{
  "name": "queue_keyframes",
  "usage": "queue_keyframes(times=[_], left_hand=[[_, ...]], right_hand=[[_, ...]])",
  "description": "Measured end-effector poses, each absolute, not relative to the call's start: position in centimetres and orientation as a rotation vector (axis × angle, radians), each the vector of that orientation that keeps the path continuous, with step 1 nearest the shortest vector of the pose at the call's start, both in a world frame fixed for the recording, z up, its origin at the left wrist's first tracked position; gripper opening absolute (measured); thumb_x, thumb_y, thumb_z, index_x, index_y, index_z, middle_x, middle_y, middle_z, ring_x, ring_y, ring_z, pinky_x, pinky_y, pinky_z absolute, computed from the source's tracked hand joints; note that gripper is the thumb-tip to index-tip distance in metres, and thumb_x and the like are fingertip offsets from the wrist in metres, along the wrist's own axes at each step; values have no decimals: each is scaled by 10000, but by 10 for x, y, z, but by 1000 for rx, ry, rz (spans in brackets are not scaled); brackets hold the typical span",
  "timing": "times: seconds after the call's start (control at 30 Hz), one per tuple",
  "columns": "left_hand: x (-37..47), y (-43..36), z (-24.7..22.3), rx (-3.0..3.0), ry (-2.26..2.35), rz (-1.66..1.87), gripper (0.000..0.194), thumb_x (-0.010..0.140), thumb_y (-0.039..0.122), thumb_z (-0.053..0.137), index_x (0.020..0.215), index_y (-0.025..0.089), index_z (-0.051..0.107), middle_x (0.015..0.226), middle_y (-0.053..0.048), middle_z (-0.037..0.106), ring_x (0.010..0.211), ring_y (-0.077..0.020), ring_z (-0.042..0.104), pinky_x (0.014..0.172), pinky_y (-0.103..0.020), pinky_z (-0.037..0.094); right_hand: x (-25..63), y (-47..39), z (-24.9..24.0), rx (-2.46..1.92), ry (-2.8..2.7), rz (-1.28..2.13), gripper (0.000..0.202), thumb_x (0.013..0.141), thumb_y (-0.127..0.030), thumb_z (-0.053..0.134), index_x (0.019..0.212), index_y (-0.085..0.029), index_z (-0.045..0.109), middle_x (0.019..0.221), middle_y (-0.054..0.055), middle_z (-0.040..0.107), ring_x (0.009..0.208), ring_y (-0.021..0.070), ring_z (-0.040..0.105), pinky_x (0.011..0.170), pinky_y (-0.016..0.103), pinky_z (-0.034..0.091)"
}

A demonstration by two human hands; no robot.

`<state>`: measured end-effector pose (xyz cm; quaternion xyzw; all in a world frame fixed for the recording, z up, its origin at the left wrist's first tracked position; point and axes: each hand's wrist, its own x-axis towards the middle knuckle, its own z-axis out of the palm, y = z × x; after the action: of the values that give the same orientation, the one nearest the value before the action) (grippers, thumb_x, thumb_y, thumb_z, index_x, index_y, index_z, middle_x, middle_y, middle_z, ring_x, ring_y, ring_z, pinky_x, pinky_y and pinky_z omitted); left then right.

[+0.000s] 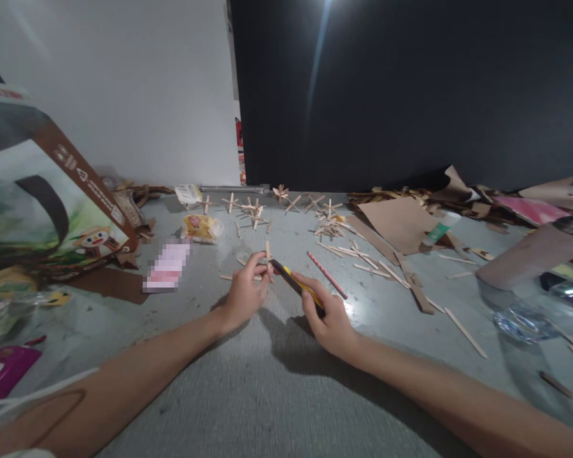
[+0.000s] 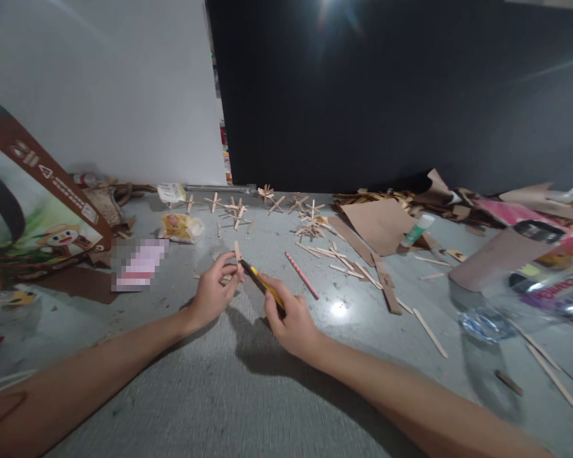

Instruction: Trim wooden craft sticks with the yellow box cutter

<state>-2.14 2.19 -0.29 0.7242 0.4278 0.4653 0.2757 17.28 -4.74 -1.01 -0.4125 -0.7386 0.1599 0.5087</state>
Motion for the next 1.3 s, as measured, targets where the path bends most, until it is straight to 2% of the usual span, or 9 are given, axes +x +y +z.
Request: queue_keyframes(times=[0.23,0.3,0.43,0.53,0.67,0.87,1.0,1.13,1.3], left_hand=[[-22,21,-2,1940,1177,1214,277,1004,348,563,1234,198,599,815,-55,774,717,-182,727,668,-262,533],[-22,20,-2,1929,1179,1203,294,1005,361,573,1249,197,594,786,-50,772,712,-190,731,678,-273,540],[-22,21,-3,1944,1202,1212,277,1004,339,569,1242,200,603,792,-53,772,735,-197,742,688,-279,546],[-22,22,-4,1956,1195,1207,257,996,314,563,1224,203,604,811,-55,774,756,-202,749,694,-281,553],[-22,21,-4,1954,1186,1177,243,990,311,570,1206,200,574,752,-33,762,653,-182,710,675,-285,548],[-22,22,-4,1949,1197,1200,214,988,276,561,1191,213,580,774,-33,762,720,-191,740,668,-277,549],[-22,22,-3,1949,1175,1212,200,971,253,562,1165,211,587,751,-26,747,721,-186,745,649,-258,539],[-22,20,-2,1911,1171,1206,209,977,317,583,1153,207,565,713,-16,750,600,-167,693,565,-238,497],[-22,21,-1,1890,1150,1221,199,968,318,588,1137,214,580,772,-39,766,707,-191,751,566,-229,502]], right_hand=[[173,-50,-9,-1044,-1781,434,387,1069,-273,438,1372,-170,655,698,0,676,463,125,509,532,240,475],[173,-49,-9,-1055,-1780,442,389,1073,-288,435,1371,-175,659,698,2,675,466,131,517,534,248,480],[174,-48,-11,-1030,-1776,415,375,1075,-294,441,1362,-196,662,881,53,762,521,137,580,584,263,518],[174,-46,-11,-1013,-1761,433,366,1079,-287,438,1350,-188,662,942,68,781,574,146,629,613,265,541],[174,-45,-11,-1014,-1743,450,358,1081,-291,443,1340,-186,666,997,81,792,647,164,684,643,275,571],[175,-44,-16,-994,-1746,416,347,1076,-288,459,1333,-210,678,1173,119,790,949,218,771,781,307,618],[176,-45,-16,-993,-1750,416,348,1070,-279,471,1343,-211,676,1197,121,788,1044,234,766,816,320,628],[175,-45,-14,-996,-1748,425,362,1072,-272,459,1357,-219,676,1180,115,792,1038,236,765,828,331,629],[176,-47,-15,-993,-1759,429,369,1067,-259,466,1376,-214,664,1091,102,807,842,210,764,729,295,612]])
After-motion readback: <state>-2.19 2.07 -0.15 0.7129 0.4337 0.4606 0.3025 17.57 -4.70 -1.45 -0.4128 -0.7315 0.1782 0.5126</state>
